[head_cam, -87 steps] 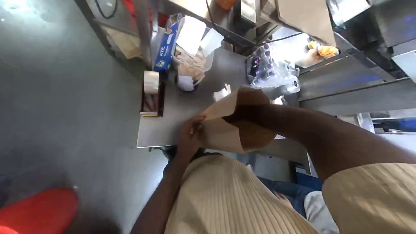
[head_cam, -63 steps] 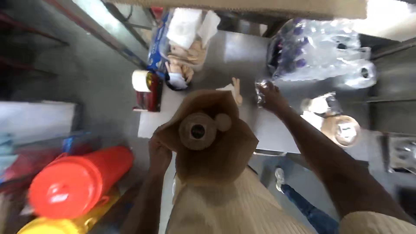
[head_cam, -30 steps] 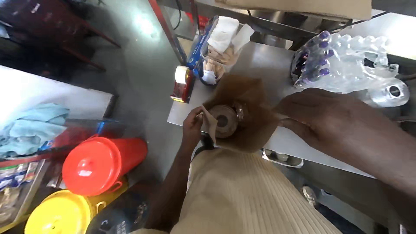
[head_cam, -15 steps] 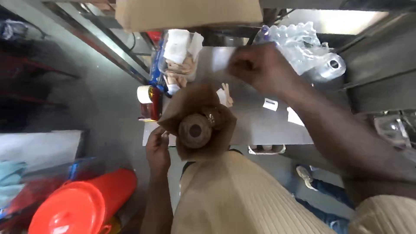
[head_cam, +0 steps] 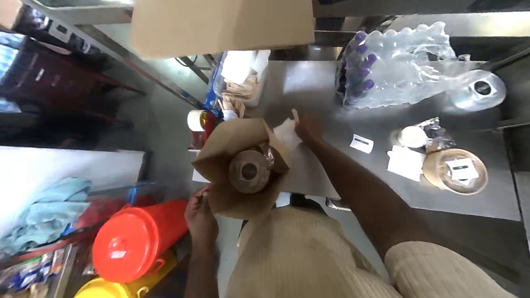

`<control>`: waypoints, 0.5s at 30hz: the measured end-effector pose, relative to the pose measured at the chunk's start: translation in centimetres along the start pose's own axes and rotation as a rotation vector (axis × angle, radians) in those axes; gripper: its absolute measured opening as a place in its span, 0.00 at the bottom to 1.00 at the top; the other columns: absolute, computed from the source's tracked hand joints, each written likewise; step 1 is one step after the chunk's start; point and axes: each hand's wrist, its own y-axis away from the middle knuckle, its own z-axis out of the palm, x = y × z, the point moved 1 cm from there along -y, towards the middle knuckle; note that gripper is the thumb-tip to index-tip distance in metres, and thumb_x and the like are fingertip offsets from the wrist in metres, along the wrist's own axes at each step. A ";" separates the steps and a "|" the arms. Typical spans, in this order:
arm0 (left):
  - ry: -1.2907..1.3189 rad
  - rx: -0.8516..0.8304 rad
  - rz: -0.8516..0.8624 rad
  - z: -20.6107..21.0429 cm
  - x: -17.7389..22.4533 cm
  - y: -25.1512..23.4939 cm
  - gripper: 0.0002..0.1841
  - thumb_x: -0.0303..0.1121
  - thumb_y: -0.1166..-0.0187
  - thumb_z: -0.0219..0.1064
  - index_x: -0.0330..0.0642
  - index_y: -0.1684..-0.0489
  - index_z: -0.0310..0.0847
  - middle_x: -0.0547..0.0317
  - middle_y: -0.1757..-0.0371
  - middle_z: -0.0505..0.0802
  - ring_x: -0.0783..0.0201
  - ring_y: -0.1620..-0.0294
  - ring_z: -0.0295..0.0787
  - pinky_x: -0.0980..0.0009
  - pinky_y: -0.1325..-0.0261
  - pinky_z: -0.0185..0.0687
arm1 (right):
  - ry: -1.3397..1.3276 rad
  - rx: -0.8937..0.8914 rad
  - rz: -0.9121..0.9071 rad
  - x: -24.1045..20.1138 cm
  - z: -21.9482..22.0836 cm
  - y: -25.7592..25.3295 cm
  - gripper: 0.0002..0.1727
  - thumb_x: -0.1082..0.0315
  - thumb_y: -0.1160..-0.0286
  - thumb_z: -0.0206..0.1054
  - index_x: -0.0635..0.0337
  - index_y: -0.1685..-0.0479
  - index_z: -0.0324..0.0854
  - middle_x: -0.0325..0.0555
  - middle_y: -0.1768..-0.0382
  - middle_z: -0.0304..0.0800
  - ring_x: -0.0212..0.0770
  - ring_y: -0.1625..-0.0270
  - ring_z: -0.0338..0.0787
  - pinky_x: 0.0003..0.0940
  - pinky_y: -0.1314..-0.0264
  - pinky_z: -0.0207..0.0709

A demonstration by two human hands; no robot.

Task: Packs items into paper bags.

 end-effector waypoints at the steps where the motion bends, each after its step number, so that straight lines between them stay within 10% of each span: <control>1: 0.013 0.016 -0.019 0.4 -0.1 0.4 0.11 0.21 0.18 0.55 0.32 0.46 0.83 0.55 0.54 0.93 0.66 0.55 0.90 0.68 0.48 0.89 | 0.001 0.001 -0.033 -0.2 0.0 -0.1 0.27 0.53 0.30 0.72 0.65 0.40 0.83 0.66 0.38 0.85 0.67 0.34 0.85 0.72 0.41 0.79; 8: 0.079 0.073 -0.085 1.9 -0.2 2.0 0.10 0.17 0.24 0.56 0.35 0.55 0.83 0.55 0.63 0.91 0.65 0.63 0.89 0.66 0.58 0.89 | 0.110 -0.011 -0.212 -0.2 1.7 -0.5 0.18 0.60 0.31 0.70 0.61 0.46 0.87 0.64 0.43 0.88 0.68 0.36 0.85 0.74 0.41 0.78; 15: 0.145 0.078 -0.114 2.0 0.3 1.4 0.08 0.22 0.16 0.59 0.38 0.52 0.85 0.54 0.58 0.92 0.62 0.59 0.89 0.63 0.54 0.89 | 0.034 -0.016 -0.331 0.0 1.7 2.0 0.31 0.55 0.35 0.79 0.69 0.36 0.81 0.72 0.38 0.83 0.74 0.34 0.82 0.78 0.37 0.74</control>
